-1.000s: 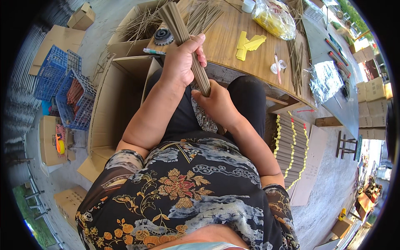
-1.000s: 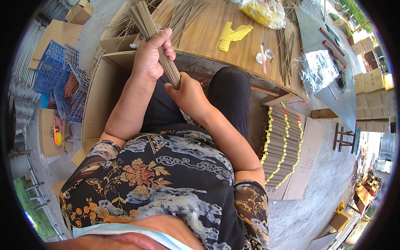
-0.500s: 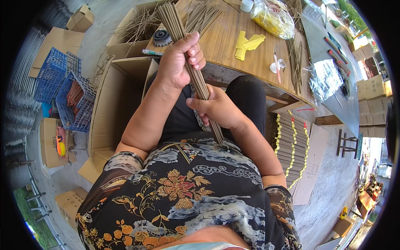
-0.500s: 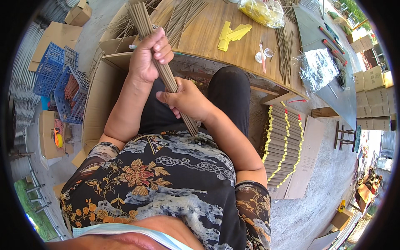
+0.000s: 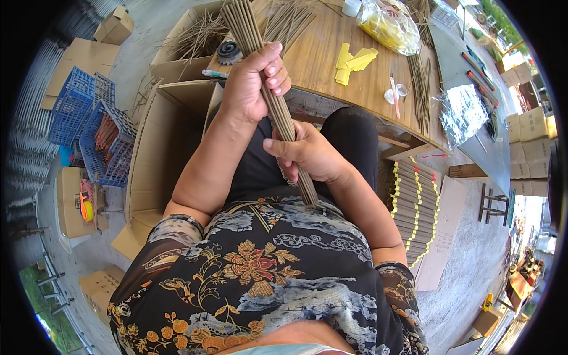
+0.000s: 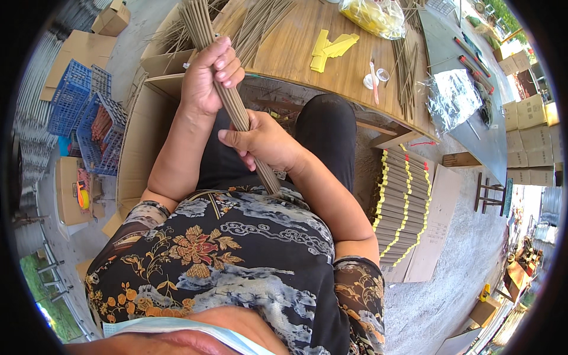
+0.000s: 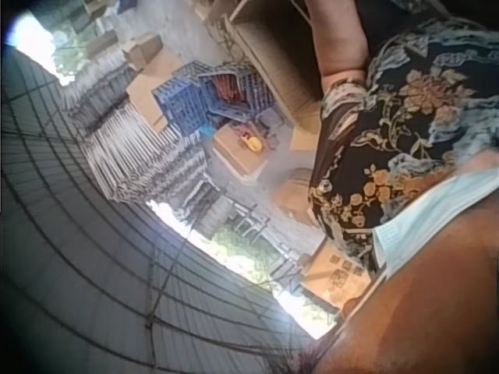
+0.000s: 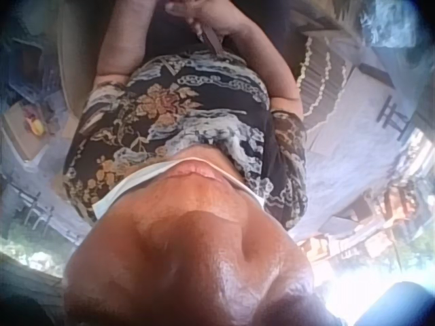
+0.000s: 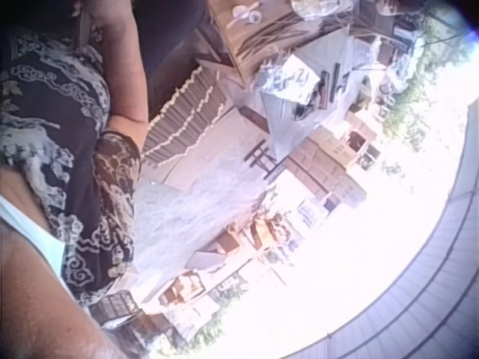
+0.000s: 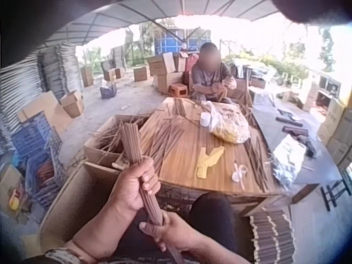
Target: The person gathers thin wooden sticks into a bundle, aligns them, and secures the bundle with yellow tape. They then apply glue to the taped section using a small brush and continue to adjust the bundle.
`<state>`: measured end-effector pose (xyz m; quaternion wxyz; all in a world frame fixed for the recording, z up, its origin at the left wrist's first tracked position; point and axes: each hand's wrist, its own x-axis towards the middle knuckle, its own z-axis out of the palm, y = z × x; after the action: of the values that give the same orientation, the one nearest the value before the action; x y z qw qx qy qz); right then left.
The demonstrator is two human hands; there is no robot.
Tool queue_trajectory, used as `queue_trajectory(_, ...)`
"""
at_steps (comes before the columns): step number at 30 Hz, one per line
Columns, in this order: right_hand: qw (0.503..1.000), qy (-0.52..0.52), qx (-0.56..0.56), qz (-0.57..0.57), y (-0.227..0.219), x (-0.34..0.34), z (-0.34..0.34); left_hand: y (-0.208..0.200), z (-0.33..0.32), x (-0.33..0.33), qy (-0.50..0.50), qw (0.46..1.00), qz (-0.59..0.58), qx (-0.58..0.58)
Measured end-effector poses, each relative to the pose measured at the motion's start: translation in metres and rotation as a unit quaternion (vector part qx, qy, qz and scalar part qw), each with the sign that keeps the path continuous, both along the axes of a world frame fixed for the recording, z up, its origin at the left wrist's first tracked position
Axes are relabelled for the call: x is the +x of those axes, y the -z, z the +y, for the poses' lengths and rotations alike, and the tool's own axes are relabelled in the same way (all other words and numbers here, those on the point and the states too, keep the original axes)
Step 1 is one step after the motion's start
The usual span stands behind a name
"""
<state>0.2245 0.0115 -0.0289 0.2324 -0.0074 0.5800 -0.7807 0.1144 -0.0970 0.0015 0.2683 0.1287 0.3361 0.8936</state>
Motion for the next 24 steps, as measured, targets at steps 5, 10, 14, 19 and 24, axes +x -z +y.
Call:
queue_trajectory(5, 0.941, 0.137, 0.275, 0.142, 0.012, 0.0, -0.011, -0.003, 0.009, 0.011, -0.127, 0.985, -0.006, -0.12)
queue_trajectory(10, 0.997, -0.023, -0.072, -0.018, -0.001, 0.005, -0.002, -0.003, -0.006, -0.001, 0.108, 0.99, 0.022, 0.093)
queue_trajectory(14, 0.987, 0.074, 0.133, 0.048, 0.001, 0.001, -0.007, -0.006, 0.009, 0.01, -0.104, 0.988, -0.015, -0.115)
queue_trajectory(19, 0.987, 0.058, 0.122, 0.084, 0.006, 0.003, -0.004, -0.001, -0.001, 0.009, -0.042, 0.998, -0.001, -0.044)
queue_trajectory(24, 1.0, 0.008, -0.011, -0.012, -0.006, 0.004, 0.0, -0.004, 0.0, 0.002, -0.011, 1.0, -0.001, -0.008)
